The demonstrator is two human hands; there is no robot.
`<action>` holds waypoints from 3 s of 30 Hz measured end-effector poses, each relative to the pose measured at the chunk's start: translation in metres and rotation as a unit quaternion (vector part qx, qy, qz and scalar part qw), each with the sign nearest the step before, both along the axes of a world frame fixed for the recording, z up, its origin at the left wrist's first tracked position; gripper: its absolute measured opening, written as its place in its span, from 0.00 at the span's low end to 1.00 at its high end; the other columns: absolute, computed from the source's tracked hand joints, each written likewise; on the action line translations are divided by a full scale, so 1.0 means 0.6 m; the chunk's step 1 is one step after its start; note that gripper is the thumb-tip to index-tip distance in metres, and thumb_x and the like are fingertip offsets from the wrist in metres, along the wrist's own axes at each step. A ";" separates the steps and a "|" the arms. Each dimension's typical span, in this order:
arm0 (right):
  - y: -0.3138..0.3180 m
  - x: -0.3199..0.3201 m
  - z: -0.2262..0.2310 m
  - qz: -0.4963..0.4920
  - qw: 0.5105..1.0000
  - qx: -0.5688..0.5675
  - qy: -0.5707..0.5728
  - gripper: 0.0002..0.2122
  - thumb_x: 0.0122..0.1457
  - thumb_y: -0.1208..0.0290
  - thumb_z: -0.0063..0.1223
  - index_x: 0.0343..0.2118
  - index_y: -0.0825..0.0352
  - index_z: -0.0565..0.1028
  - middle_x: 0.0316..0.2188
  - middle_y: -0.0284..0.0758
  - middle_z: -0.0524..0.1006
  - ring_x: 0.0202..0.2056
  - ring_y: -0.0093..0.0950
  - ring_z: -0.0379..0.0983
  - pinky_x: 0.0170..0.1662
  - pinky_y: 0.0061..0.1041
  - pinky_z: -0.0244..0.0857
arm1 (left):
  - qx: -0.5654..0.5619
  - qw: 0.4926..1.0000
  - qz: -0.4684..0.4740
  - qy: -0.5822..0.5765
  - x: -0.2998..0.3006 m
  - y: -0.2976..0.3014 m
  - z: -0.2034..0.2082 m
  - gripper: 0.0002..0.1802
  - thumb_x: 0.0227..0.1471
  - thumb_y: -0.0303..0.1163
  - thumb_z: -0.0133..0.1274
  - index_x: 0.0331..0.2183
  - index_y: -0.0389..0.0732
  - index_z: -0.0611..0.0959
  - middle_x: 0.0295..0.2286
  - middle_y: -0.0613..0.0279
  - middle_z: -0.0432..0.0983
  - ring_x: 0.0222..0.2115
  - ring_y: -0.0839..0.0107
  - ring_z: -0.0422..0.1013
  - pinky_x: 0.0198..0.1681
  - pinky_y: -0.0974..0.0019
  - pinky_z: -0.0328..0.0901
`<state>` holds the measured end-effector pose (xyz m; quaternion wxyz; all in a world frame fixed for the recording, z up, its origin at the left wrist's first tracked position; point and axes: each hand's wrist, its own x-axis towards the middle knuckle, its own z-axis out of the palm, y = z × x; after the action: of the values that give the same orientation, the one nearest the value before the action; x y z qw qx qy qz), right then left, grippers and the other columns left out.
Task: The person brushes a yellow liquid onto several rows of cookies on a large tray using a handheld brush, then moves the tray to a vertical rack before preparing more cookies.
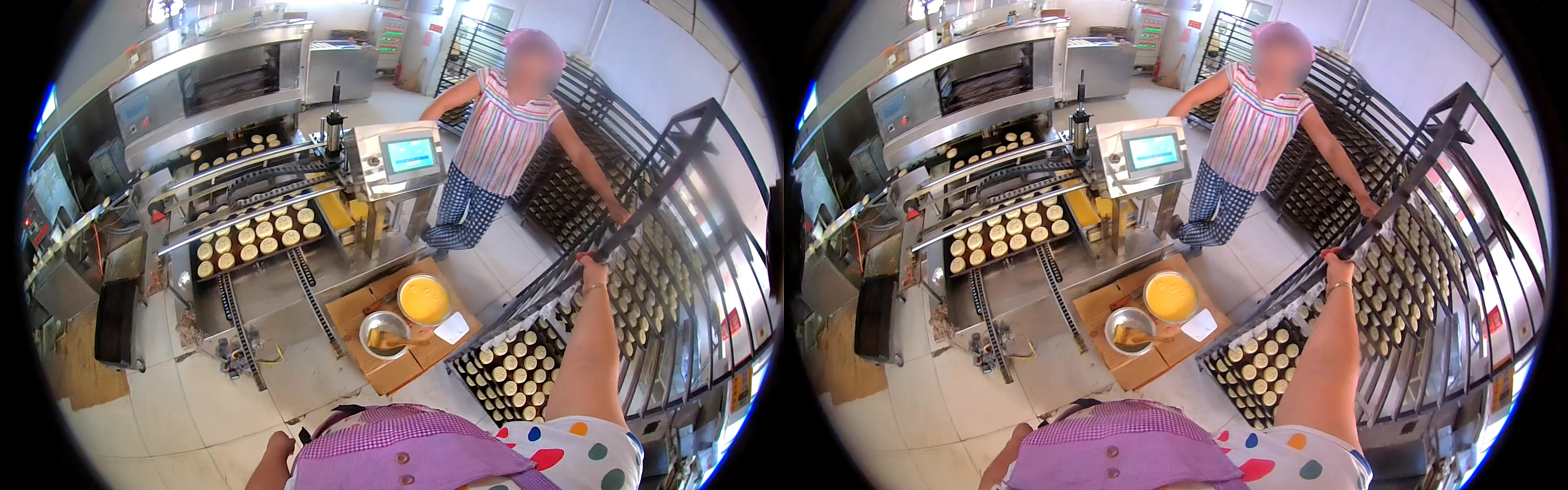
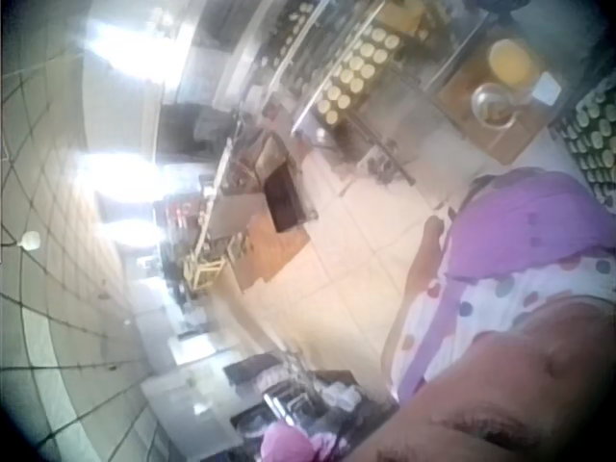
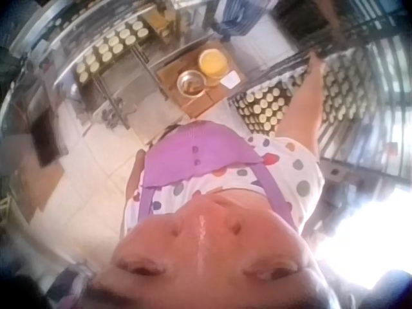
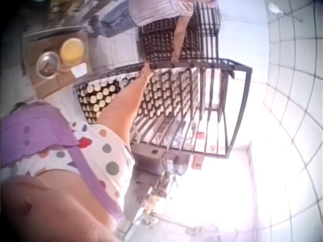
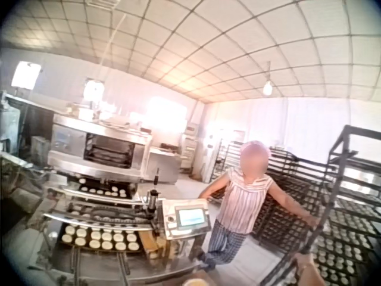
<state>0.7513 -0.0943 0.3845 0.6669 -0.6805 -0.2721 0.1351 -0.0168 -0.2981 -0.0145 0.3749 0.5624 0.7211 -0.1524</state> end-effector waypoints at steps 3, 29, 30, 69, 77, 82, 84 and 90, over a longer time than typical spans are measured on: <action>0.001 0.046 -0.026 0.026 0.999 0.036 -0.030 0.07 0.43 0.84 0.48 0.27 0.68 0.69 0.24 0.36 0.75 0.29 0.29 0.73 0.39 0.26 0.66 | 0.010 0.998 0.056 -0.013 0.032 0.010 0.070 0.17 0.39 0.40 0.48 0.13 0.38 0.80 0.17 0.51 0.75 0.24 0.57 0.73 0.33 0.59 0.67; 0.005 0.040 -0.027 0.012 0.999 0.034 -0.014 0.07 0.42 0.83 0.48 0.26 0.66 0.70 0.24 0.35 0.76 0.29 0.27 0.72 0.39 0.24 0.63 | -0.010 0.986 0.168 -0.006 0.063 0.040 0.107 0.25 0.42 0.27 0.43 0.45 0.28 0.65 0.39 0.35 0.70 0.42 0.46 0.68 0.45 0.55 0.63; 0.005 0.042 -0.027 0.010 0.999 0.032 -0.017 0.06 0.42 0.82 0.48 0.26 0.66 0.70 0.24 0.35 0.76 0.29 0.27 0.72 0.39 0.24 0.63 | -0.009 0.984 0.178 -0.009 0.064 0.041 0.109 0.24 0.43 0.27 0.42 0.45 0.28 0.65 0.39 0.34 0.70 0.42 0.46 0.68 0.45 0.55 0.63; 0.005 0.048 -0.028 0.004 0.999 0.036 -0.011 0.06 0.42 0.84 0.48 0.24 0.66 0.70 0.23 0.35 0.75 0.29 0.27 0.72 0.38 0.25 0.64 | -0.021 0.995 0.101 -0.002 0.055 0.047 0.102 0.21 0.44 0.28 0.41 0.43 0.30 0.70 0.41 0.38 0.70 0.44 0.50 0.68 0.47 0.58 0.62; 0.002 0.035 -0.022 0.008 0.999 0.041 -0.018 0.07 0.41 0.84 0.48 0.25 0.66 0.70 0.23 0.35 0.75 0.29 0.27 0.72 0.39 0.25 0.64 | -0.012 0.996 0.092 0.002 0.054 0.048 0.088 0.22 0.43 0.28 0.41 0.43 0.29 0.70 0.40 0.38 0.70 0.43 0.50 0.68 0.47 0.58 0.62; 0.002 0.042 -0.026 0.008 0.999 0.035 -0.016 0.07 0.41 0.84 0.48 0.25 0.66 0.70 0.23 0.35 0.75 0.29 0.27 0.72 0.39 0.25 0.64 | -0.019 0.996 0.084 0.007 0.053 0.047 0.081 0.22 0.43 0.28 0.41 0.43 0.29 0.71 0.40 0.39 0.70 0.43 0.51 0.68 0.47 0.59 0.62; 0.003 0.036 -0.024 0.005 0.999 0.031 -0.010 0.07 0.42 0.84 0.48 0.25 0.67 0.70 0.24 0.35 0.76 0.29 0.27 0.72 0.39 0.25 0.64 | -0.019 0.996 0.083 0.010 0.054 0.047 0.084 0.22 0.43 0.28 0.41 0.42 0.30 0.71 0.40 0.39 0.70 0.43 0.51 0.68 0.47 0.59 0.62; 0.002 0.034 -0.020 -0.001 1.000 0.025 -0.015 0.07 0.43 0.83 0.47 0.27 0.67 0.69 0.24 0.36 0.75 0.29 0.28 0.73 0.39 0.25 0.64 | -0.003 0.997 0.076 0.008 0.050 0.045 0.075 0.22 0.43 0.29 0.43 0.42 0.29 0.70 0.40 0.38 0.70 0.43 0.50 0.68 0.47 0.58 0.62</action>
<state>0.7715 -0.0929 0.3723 0.6792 -0.6660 -0.2851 0.1174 0.0134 -0.2713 0.0302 0.3811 0.5033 0.7646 -0.1299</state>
